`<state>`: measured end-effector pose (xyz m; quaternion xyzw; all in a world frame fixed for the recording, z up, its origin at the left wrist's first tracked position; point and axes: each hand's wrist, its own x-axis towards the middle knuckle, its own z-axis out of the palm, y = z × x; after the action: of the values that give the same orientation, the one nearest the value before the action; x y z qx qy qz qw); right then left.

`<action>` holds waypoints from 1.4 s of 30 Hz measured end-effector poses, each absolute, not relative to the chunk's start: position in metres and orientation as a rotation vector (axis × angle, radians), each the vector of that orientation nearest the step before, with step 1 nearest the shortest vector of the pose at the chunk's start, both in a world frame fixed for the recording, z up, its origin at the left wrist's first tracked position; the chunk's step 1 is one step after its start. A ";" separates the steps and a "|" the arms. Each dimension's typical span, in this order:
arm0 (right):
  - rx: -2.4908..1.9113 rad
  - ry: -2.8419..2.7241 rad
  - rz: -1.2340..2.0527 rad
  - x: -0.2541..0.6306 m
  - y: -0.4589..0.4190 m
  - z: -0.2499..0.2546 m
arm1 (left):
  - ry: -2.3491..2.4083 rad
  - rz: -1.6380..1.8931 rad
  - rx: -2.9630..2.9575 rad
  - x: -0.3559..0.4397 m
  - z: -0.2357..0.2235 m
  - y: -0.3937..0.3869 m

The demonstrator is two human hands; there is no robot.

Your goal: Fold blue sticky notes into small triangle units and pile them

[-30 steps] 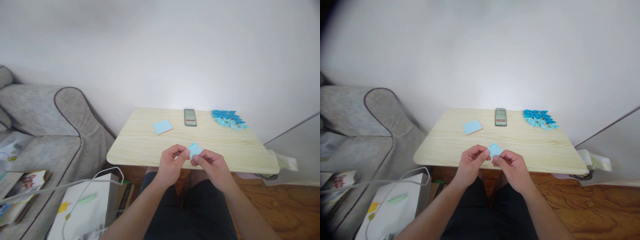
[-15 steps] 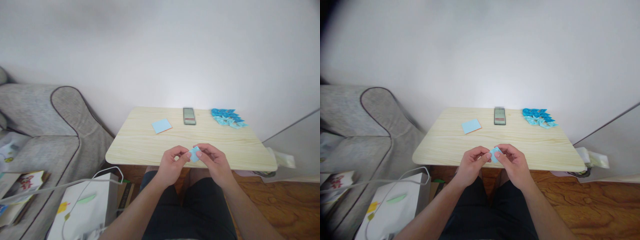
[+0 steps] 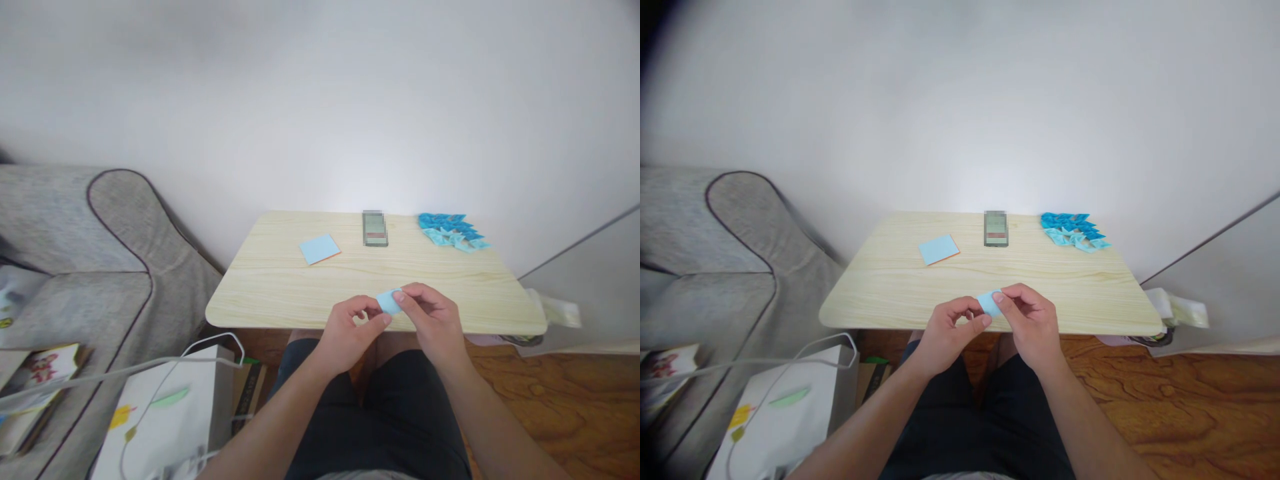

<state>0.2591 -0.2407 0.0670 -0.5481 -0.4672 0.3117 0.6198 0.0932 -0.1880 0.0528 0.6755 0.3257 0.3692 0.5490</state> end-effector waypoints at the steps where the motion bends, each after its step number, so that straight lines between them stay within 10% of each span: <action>1: -1.263 -1.063 0.703 0.259 -0.240 0.067 | 0.773 0.860 1.619 0.094 0.053 -0.188; 42: -1.399 -1.327 0.860 0.272 -0.251 0.062 | 0.733 1.026 1.362 0.094 0.044 -0.177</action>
<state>0.2719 -0.2507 0.0617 -0.5768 -0.5469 0.3546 0.4925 0.0935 -0.1768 0.0440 0.5873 0.3162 0.4423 0.5996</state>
